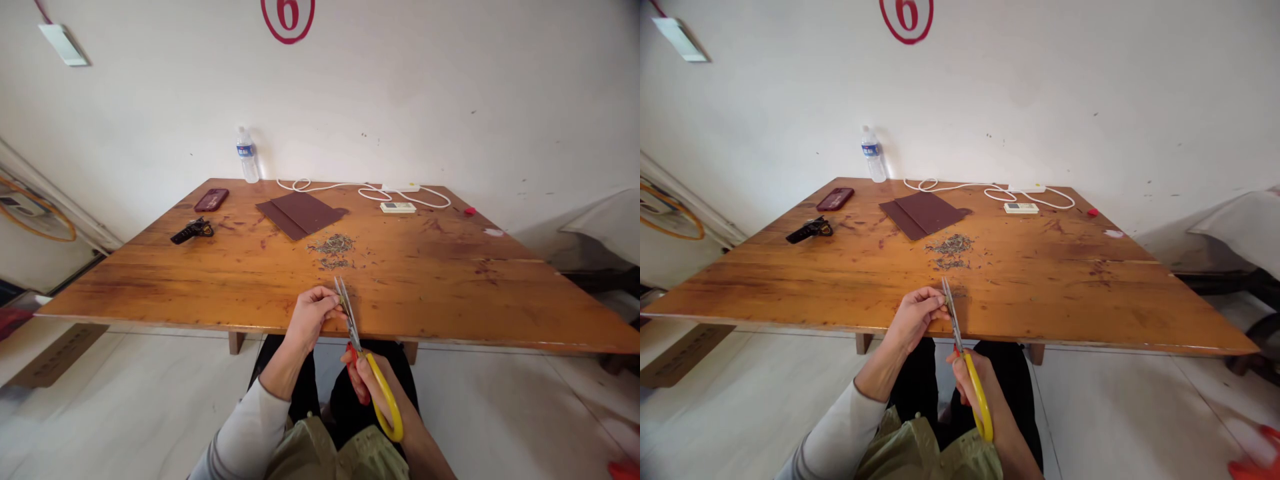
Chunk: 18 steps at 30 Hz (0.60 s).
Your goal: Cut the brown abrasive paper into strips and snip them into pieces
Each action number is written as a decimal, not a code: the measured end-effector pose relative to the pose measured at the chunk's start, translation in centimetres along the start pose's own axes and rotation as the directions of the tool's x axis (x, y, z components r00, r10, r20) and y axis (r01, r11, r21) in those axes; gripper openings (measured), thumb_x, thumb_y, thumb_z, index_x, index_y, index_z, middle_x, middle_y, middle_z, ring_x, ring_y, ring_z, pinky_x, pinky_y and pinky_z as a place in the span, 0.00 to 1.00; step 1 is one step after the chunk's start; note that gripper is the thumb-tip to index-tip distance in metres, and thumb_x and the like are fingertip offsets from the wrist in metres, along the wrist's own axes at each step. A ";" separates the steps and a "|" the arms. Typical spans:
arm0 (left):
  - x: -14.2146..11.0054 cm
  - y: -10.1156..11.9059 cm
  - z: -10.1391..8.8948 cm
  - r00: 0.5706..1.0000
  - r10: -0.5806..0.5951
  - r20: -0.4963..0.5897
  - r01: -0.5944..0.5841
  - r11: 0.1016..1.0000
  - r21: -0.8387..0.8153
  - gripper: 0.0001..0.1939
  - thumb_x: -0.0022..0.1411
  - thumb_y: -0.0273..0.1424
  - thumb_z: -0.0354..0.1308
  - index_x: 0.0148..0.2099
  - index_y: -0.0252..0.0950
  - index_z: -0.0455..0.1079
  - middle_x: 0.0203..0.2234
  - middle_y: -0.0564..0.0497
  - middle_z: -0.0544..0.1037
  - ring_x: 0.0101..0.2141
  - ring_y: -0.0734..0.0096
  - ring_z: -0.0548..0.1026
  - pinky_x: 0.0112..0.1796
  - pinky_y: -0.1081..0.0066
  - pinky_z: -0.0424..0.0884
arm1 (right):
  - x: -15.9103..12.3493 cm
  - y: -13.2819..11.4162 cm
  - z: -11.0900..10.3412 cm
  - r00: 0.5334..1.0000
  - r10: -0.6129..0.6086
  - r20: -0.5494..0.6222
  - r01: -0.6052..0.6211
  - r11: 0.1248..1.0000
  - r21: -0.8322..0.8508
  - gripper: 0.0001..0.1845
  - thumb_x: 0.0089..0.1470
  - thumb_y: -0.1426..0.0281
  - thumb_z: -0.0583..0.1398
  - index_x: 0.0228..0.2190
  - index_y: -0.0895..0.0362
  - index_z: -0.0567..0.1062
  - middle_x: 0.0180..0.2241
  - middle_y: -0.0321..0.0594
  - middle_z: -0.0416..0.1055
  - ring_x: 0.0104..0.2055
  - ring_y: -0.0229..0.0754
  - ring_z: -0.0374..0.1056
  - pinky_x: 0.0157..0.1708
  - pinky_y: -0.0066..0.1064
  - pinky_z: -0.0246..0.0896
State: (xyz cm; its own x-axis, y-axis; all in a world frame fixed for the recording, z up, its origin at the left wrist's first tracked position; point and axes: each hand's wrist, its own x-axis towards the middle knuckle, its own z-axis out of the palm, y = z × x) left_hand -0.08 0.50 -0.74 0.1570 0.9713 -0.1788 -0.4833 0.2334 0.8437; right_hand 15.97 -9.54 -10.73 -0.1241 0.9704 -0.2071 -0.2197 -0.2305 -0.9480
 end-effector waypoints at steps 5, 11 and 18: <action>0.1 0.0 -0.1 1.000 -0.018 0.008 0.018 0.999 0.037 0.15 0.42 0.32 0.79 0.25 0.32 0.75 0.20 0.52 0.77 0.20 0.75 0.76 0.29 0.73 0.78 | 0.2 -0.1 -0.5 1.000 0.000 0.009 0.001 0.998 -0.055 0.39 0.49 0.31 0.66 0.36 0.55 0.82 0.18 0.29 0.56 0.18 0.36 0.50 0.17 0.33 0.48; -0.1 -0.1 0.1 1.000 -0.009 -0.006 0.009 1.000 0.016 0.16 0.40 0.32 0.80 0.25 0.31 0.76 0.21 0.53 0.76 0.22 0.75 0.77 0.29 0.72 0.80 | -0.2 -0.9 0.8 1.000 0.022 0.009 -0.021 0.998 -0.060 0.42 0.49 0.28 0.64 0.36 0.56 0.79 0.20 0.27 0.58 0.17 0.34 0.49 0.17 0.31 0.48; -0.1 -0.1 0.0 1.000 -0.001 0.003 0.000 0.999 0.048 0.16 0.40 0.31 0.81 0.26 0.31 0.78 0.23 0.53 0.77 0.25 0.77 0.76 0.32 0.73 0.81 | -0.1 -1.9 2.0 0.999 0.040 -0.009 -0.040 0.998 -0.044 0.45 0.43 0.25 0.64 0.34 0.56 0.76 0.19 0.24 0.56 0.17 0.32 0.49 0.16 0.27 0.47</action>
State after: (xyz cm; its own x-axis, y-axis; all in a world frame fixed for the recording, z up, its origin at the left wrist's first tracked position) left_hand 0.00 0.33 -0.81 0.1595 0.9710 -0.1779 -0.4417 0.2314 0.8668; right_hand 14.42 -9.33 -8.45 -0.1239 0.9610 -0.2472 -0.1719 -0.2661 -0.9485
